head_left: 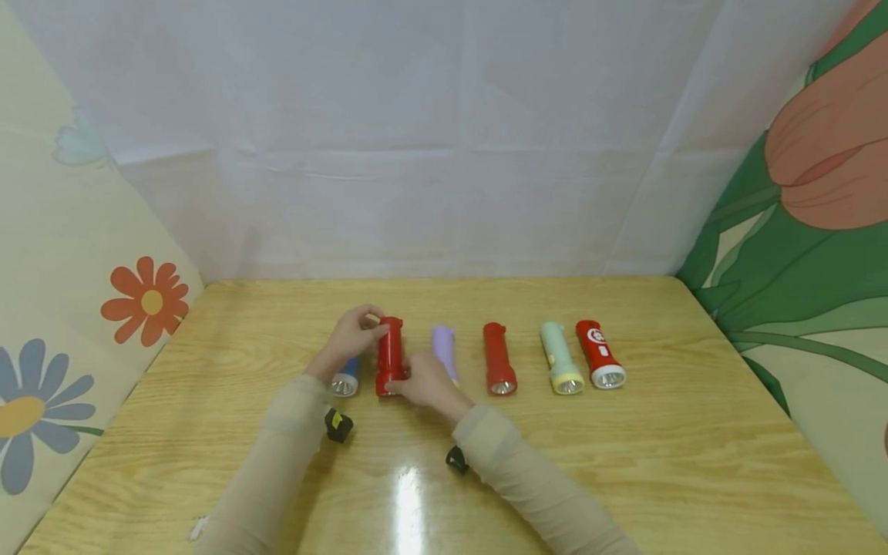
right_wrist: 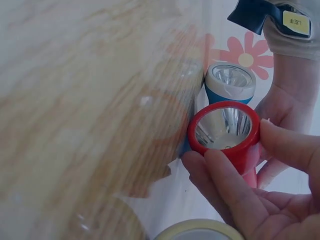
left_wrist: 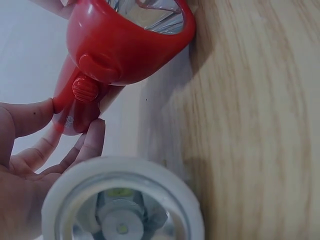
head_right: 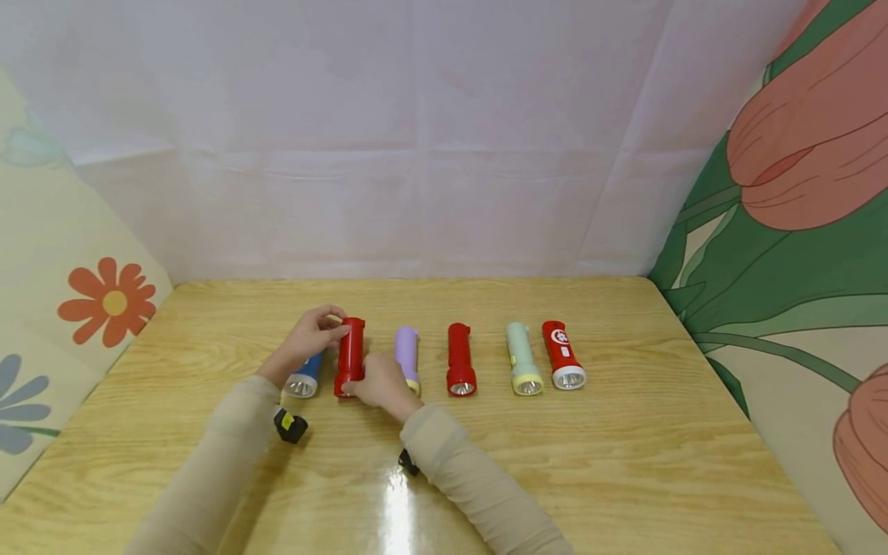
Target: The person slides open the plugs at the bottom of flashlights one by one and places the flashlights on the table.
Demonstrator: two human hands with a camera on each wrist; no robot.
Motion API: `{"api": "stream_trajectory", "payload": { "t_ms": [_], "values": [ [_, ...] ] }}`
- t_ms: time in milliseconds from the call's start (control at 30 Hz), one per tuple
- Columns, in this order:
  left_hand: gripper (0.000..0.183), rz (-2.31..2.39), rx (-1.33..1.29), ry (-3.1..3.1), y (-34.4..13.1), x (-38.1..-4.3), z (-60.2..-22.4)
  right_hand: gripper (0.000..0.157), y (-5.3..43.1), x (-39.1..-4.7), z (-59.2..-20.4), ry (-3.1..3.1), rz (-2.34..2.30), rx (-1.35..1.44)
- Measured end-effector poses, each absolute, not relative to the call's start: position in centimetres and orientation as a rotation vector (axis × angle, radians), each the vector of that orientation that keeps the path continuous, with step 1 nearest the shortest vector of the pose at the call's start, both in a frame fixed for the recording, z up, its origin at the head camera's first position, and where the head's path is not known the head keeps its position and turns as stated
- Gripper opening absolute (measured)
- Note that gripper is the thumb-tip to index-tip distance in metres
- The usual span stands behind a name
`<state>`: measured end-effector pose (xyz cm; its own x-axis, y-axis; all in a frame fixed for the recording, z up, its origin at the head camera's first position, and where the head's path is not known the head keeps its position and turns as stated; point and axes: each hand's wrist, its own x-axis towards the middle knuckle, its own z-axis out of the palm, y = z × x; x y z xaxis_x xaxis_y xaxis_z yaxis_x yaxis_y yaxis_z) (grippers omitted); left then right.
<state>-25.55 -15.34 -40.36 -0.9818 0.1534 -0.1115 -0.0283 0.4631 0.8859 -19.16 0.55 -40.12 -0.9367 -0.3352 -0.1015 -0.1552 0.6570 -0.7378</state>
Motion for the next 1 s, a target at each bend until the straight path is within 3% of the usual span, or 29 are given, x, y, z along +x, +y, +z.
{"api": "stream_trajectory", "payload": {
  "t_ms": [1000],
  "values": [
    [0.023, 1.668, 0.251, 2.51, -15.71, -25.17, -39.87, 0.022, 0.29, -19.74, -39.8, 2.616, -1.132, -0.409]
  ]
}}
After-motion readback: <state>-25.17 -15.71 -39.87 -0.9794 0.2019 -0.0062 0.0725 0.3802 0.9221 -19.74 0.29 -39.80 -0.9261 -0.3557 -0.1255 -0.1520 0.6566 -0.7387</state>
